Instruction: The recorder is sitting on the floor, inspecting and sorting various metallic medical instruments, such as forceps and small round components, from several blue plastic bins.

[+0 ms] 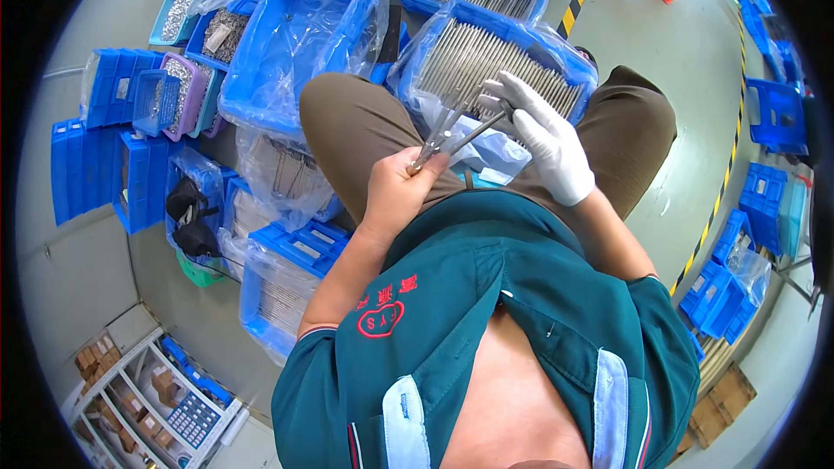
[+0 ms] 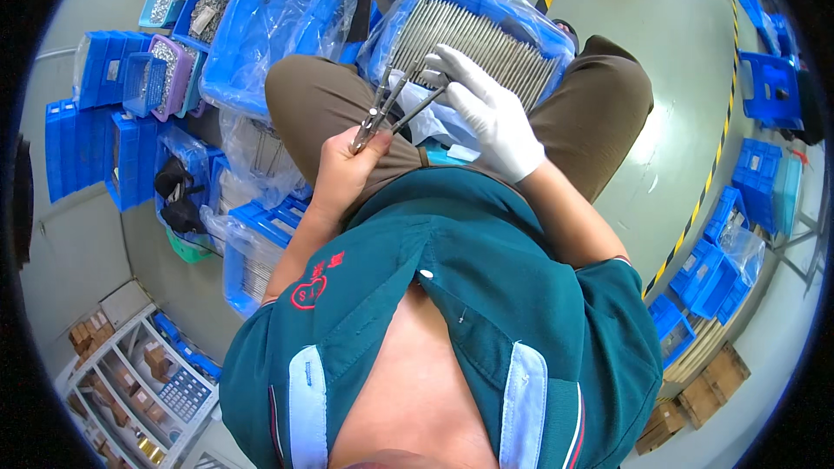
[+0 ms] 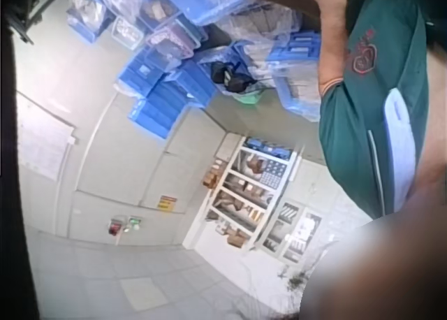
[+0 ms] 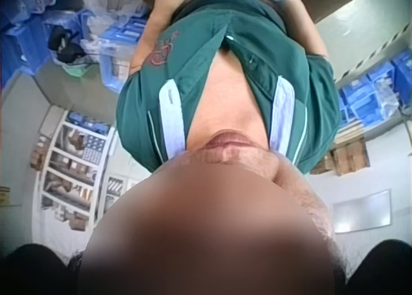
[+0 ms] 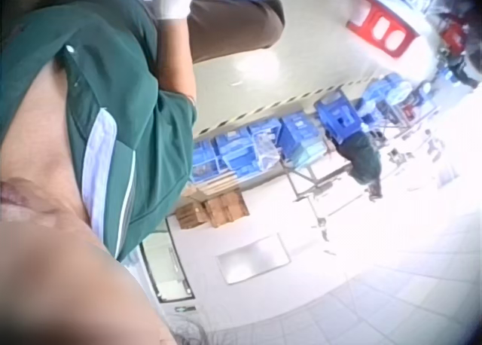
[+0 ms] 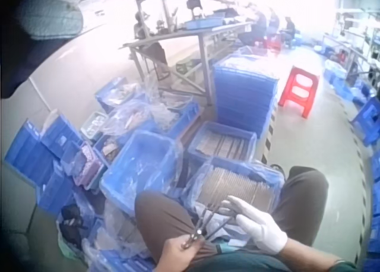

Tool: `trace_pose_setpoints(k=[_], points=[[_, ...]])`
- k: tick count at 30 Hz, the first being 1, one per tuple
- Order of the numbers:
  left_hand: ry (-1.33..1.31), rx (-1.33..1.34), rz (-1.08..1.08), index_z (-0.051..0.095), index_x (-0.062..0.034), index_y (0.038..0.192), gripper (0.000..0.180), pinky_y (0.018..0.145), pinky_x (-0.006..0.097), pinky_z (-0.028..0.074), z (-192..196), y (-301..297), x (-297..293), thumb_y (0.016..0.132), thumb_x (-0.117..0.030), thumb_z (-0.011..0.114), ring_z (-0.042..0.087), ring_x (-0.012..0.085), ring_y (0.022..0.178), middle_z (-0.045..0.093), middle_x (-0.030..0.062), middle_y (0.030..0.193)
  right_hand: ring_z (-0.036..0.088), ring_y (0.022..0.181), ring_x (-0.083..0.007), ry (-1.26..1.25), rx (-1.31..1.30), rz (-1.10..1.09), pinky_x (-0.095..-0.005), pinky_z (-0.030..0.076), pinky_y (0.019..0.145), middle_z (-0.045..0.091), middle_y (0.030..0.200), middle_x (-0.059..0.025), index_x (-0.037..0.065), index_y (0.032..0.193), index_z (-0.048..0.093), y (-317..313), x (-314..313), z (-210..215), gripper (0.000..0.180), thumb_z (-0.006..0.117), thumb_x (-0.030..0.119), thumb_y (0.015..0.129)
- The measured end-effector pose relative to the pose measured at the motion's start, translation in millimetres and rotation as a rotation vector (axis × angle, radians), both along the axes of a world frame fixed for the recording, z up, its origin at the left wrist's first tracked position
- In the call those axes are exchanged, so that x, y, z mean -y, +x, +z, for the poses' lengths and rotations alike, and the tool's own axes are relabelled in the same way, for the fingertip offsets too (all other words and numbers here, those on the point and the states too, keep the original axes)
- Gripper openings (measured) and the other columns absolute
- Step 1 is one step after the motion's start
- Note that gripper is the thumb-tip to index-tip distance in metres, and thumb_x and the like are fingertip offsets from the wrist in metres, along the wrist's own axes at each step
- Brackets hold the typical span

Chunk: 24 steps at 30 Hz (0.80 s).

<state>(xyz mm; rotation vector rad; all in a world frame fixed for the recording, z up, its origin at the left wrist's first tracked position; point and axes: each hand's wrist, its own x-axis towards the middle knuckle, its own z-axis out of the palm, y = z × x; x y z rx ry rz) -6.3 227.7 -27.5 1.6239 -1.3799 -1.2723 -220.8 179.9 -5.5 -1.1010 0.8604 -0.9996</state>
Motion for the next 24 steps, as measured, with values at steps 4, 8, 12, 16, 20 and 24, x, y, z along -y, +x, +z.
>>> trace_pose_setpoints(k=[4,8,12,16,20,24], points=[[-0.054,0.041,-0.05,0.06,-0.0009,0.073,0.026,0.046,0.029,0.032,5.9,4.6,2.6,0.083,-0.024,0.067,0.034,0.0089,0.048,0.04,0.005,0.05,0.058,0.105,-0.0195,0.253,0.031,0.037,-0.0317,0.051,0.088,0.057,0.118,-0.0118,-0.001,0.126,0.049,-2.9,6.0,8.1,0.034,0.048,0.004,0.092],[-0.107,0.124,-0.128,0.062,-0.0016,0.075,0.024,0.045,0.031,0.032,0.7,8.9,1.8,0.081,-0.024,0.068,0.035,0.0125,0.045,0.044,0.0079,0.05,0.062,0.095,-0.017,0.133,-0.158,0.139,-0.0298,0.051,0.084,0.064,0.104,-0.0106,0.0,0.118,0.055,-8.3,5.0,4.8,0.028,0.052,0.005,0.091],[-0.002,0.058,-0.069,0.059,-0.0007,0.074,0.024,0.049,0.024,0.028,5.8,1.3,2.1,0.087,-0.021,0.064,0.033,0.0035,0.057,0.041,-0.007,0.058,0.058,0.102,-0.0161,-0.381,-0.664,-0.099,-0.0274,0.044,0.089,0.061,0.111,-0.0108,0.001,0.123,0.052,6.8,-8.6,0.6,0.033,0.052,0.004,0.091],[-0.043,-0.05,0.011,0.061,-0.0008,0.075,0.025,0.047,0.03,0.033,1.8,-6.8,4.1,0.082,-0.024,0.067,0.036,0.0117,0.048,0.045,0.0071,0.051,0.049,0.119,-0.0317,-0.597,-0.651,-0.178,-0.0343,0.039,0.098,0.051,0.126,-0.0188,0.001,0.121,0.053,21.1,-12.7,-9.6,0.035,0.053,0.003,0.086],[-0.037,-0.069,0.006,0.062,0.0004,0.075,0.026,0.047,0.03,0.033,-0.5,-1.5,9.1,0.083,-0.024,0.066,0.036,0.0091,0.05,0.044,0.0048,0.051,0.051,0.117,-0.0222,-0.233,-0.329,-0.082,-0.0314,0.04,0.097,0.054,0.125,-0.0127,0.002,0.123,0.052,14.8,-4.9,-4.2,0.037,0.055,0.006,0.087],[-0.057,-0.038,-0.014,0.062,0.0001,0.076,0.026,0.047,0.03,0.033,5.3,3.6,11.3,0.083,-0.025,0.066,0.036,0.0099,0.05,0.045,0.0056,0.051,0.054,0.108,-0.0179,0.071,-0.126,0.03,-0.0299,0.045,0.09,0.056,0.119,-0.0103,0.003,0.129,0.046,-1.2,13.3,5.7,0.045,0.059,0.013,0.088]])
